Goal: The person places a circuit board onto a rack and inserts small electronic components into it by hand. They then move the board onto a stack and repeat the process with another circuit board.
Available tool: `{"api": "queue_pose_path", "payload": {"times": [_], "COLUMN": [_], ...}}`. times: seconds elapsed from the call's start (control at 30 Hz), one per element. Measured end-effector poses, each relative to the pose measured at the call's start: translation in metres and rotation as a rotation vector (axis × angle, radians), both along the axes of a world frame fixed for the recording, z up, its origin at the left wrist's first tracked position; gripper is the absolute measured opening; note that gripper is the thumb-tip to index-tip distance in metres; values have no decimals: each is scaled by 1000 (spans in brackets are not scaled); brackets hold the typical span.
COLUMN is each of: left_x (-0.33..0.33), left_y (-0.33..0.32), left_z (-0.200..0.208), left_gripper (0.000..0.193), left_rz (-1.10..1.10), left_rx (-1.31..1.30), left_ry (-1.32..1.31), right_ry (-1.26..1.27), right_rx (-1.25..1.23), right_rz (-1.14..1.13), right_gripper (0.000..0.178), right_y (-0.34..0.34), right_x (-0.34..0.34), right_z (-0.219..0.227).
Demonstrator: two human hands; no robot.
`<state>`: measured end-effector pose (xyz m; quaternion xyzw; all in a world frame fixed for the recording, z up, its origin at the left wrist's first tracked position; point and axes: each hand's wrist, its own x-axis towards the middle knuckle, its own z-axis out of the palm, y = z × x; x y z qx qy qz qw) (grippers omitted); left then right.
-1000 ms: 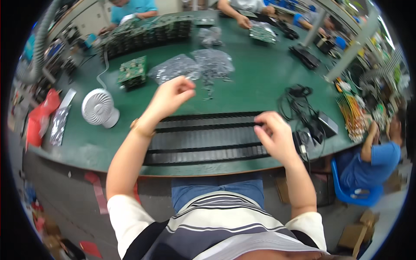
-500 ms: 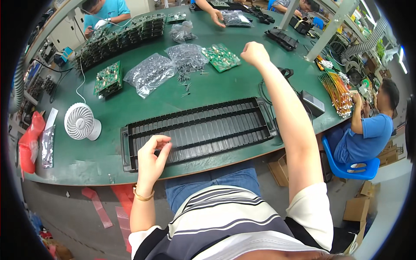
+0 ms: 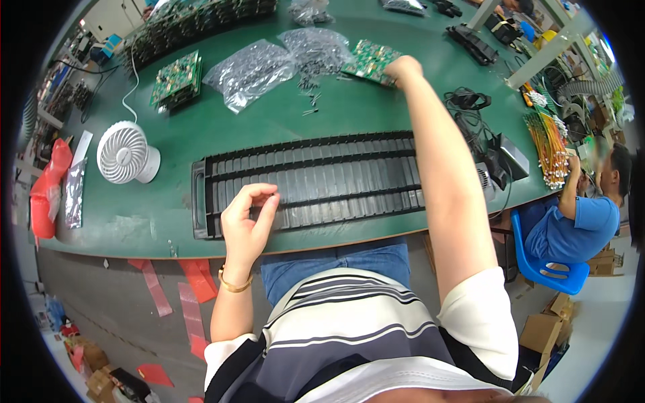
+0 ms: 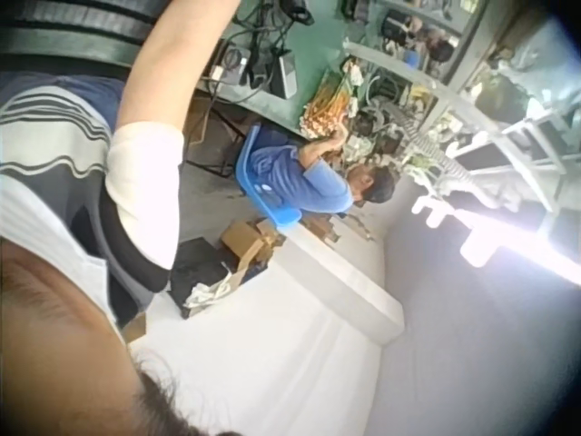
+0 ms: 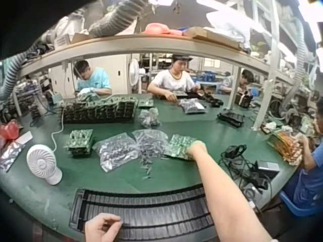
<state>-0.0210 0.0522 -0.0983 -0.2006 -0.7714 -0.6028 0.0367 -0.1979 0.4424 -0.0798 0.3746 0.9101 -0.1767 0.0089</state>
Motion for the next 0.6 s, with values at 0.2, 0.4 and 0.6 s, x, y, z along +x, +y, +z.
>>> {"api": "queue_pose_path", "payload": {"times": [0.2,0.4,0.6], "left_x": [-3,-2,8], "left_y": [-1,-4,-6], "left_z": [0,-3,9], "left_gripper": [16,17,18], "left_rz": [-8,1,91], "left_rx": [1,96,302], "left_ry": [70,36,6], "right_ry": [375,541,291], "right_rx": [-505,-383,-581], "right_rz": [-255,302,816], "right_gripper": [16,23,27], "right_y": [28,42,-23], "right_x": [18,85,129], "right_z": [27,99,126]}}
